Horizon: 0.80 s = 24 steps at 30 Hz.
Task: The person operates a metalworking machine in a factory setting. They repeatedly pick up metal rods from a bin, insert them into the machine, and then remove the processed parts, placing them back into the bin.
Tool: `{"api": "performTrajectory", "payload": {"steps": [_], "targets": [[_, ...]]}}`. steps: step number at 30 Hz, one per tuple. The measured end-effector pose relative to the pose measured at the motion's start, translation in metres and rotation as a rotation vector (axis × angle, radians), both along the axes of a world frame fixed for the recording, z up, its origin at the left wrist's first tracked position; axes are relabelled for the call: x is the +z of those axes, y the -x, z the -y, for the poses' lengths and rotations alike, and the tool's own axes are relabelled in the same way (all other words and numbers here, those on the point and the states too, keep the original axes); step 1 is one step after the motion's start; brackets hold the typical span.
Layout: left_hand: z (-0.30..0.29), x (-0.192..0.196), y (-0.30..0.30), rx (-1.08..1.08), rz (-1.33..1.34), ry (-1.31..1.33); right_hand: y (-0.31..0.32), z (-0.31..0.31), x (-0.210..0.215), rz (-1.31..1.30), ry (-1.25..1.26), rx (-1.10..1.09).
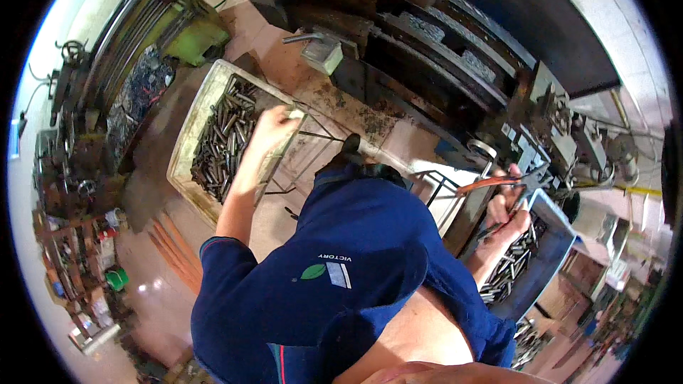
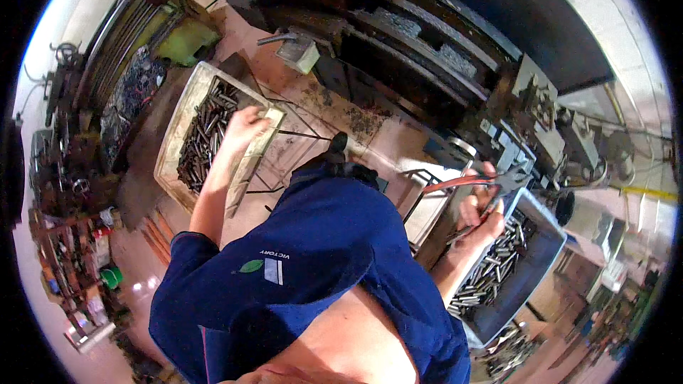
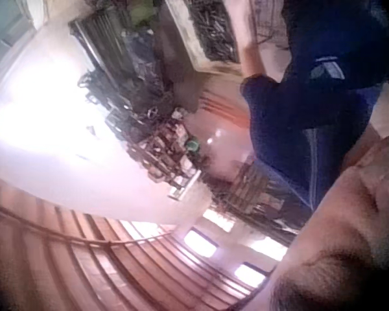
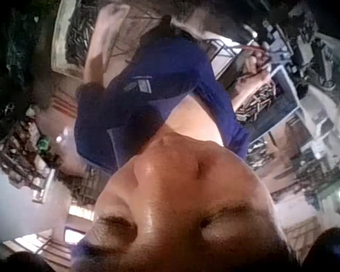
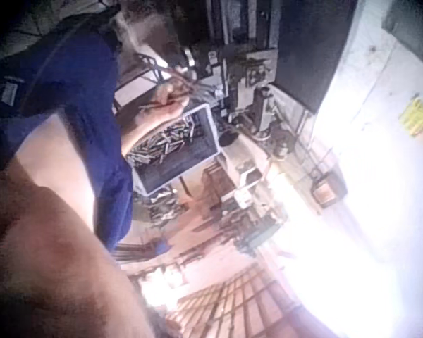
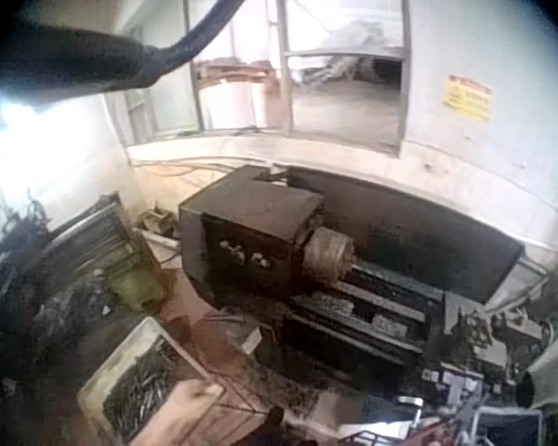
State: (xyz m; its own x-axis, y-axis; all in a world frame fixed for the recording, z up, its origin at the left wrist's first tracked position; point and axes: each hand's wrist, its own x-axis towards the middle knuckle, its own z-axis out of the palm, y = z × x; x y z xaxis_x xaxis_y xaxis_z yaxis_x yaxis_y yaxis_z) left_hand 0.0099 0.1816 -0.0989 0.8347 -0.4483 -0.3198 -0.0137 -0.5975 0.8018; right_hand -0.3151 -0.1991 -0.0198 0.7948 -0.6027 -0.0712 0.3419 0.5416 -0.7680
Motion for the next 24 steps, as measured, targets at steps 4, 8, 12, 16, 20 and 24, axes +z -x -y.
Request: {"api": "performTrajectory", "payload": {"steps": [4, 8, 12, 16, 20, 24], "targets": [[-0.073, -0.033, -0.031, 0.546, -0.046, 0.272, -0.026, -0.003, -0.011, -0.010, 0.064, 0.430], [-0.111, -0.076, -0.066, 0.563, -0.105, 0.159, -0.038, -0.014, -0.044, -0.444, 0.075, 0.416], [-0.129, -0.113, -0.118, 0.558, -0.134, 0.083, -0.061, -0.038, -0.076, -0.541, -0.083, 0.365], [-0.127, -0.157, -0.163, 0.751, -0.186, 0.161, -0.086, -0.059, -0.076, -0.577, -0.093, 0.329], [-0.113, -0.192, -0.191, 0.944, -0.180, 0.028, -0.101, -0.076, -0.055, -0.674, -0.064, 0.297], [-0.107, -0.196, -0.210, 0.905, -0.082, -0.543, -0.112, -0.095, -0.041, -0.795, 0.088, 0.225]]}}
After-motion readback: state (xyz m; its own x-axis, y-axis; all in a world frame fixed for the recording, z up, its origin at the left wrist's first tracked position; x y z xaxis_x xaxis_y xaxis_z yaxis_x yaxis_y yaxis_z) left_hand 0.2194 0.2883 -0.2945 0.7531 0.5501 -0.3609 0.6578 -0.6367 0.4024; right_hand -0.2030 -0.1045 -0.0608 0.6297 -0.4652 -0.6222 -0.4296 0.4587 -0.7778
